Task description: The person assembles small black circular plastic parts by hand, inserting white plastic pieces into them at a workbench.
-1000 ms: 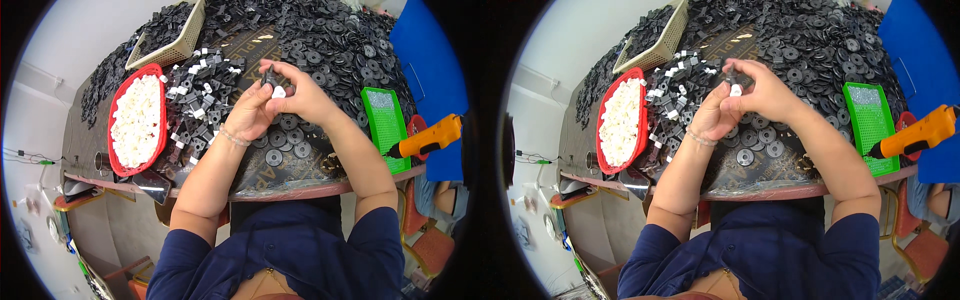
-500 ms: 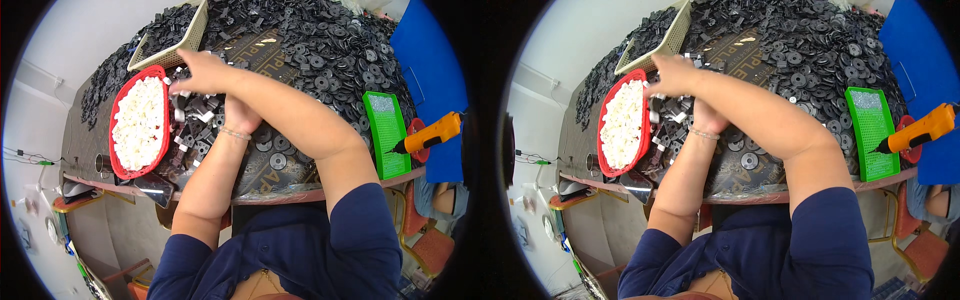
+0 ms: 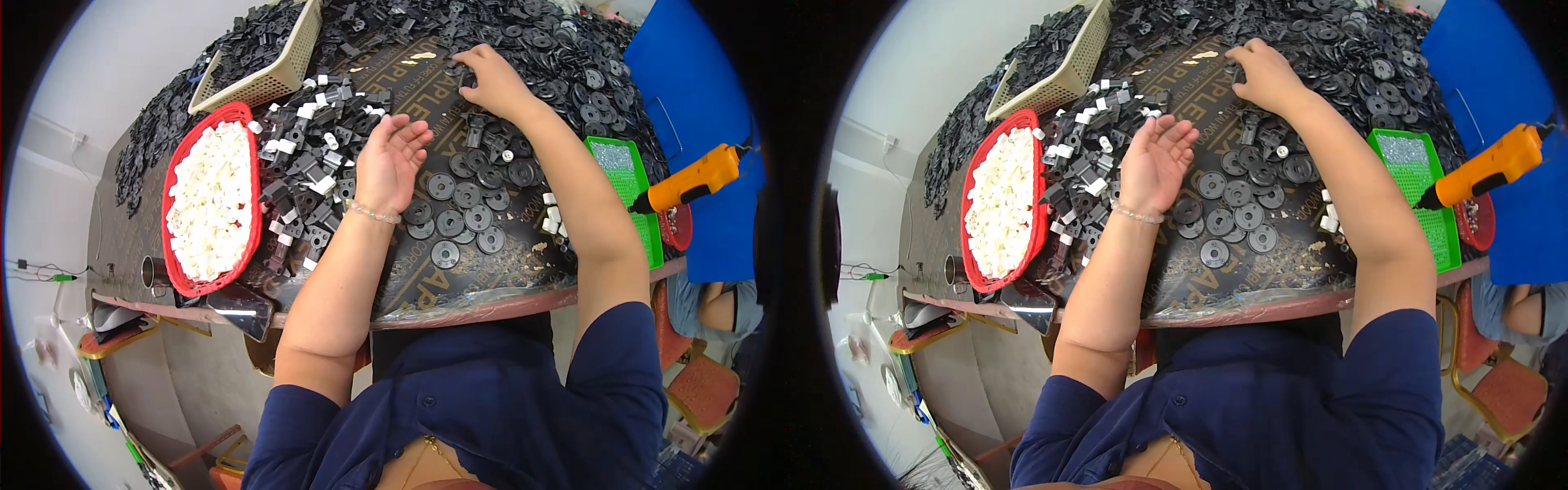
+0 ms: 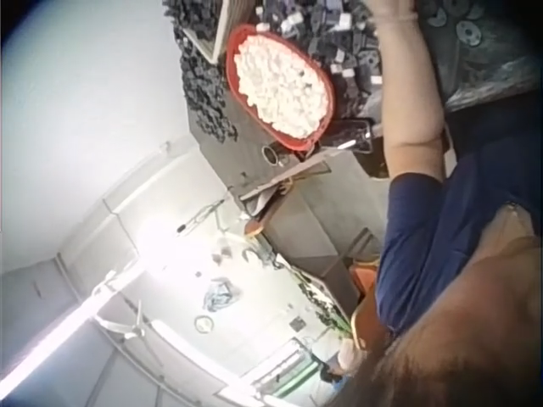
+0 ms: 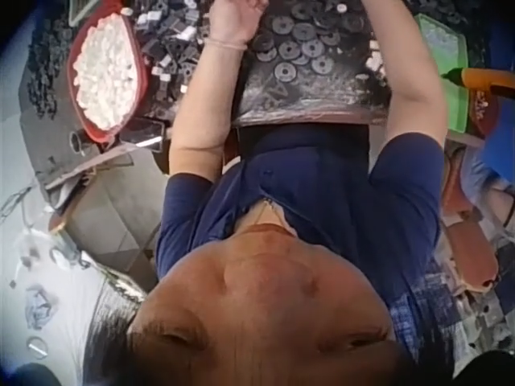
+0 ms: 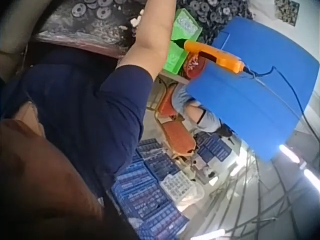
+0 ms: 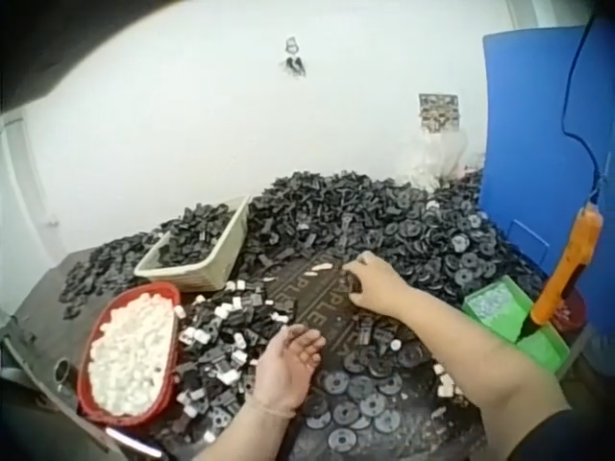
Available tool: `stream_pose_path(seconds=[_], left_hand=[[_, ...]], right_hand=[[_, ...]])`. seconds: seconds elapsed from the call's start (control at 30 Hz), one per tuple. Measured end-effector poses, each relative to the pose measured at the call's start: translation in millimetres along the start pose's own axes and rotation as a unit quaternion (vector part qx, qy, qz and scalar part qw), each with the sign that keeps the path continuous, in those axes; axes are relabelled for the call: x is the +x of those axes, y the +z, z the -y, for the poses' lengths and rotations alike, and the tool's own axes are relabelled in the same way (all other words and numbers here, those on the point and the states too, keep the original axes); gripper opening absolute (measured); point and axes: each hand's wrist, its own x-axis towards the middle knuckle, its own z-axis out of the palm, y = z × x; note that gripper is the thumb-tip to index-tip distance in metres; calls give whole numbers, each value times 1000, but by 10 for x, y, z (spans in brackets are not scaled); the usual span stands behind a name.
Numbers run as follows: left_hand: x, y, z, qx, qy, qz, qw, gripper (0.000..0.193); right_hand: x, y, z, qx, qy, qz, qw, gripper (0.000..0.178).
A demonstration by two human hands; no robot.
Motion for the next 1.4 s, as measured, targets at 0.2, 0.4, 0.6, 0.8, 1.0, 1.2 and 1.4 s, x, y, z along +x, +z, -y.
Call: stream_pose_path(seconds=[0.2,0.4,0.6,0.8,1.0,1.2,1.4], left_hand=[[-140,126,53,153,72,62,984,24],[-224,264,226,323,119,106,933,20],[-247,282,187,530,274,122,793,29],[-262,329,212,638,367,185,651,59],[-309,277,207,442,366,78,815,55],[-364,396,181,250,182,117,944,34],[-335,307,102,70,-25,228,971,32]], right_hand=[[-643,-697,203,83,51,116,988,43],[-1014,-517,383,9,98,107,989,41],[-1032,-546,448,-11,99,52,994,29],[-1027,-719,492,231,95,71,966,27],[-962,-801,644,641,173,205,719,28],[-965,-806,776,666,82,-36,740,61],[-988,-808,861,486,10,-50,873,69]])
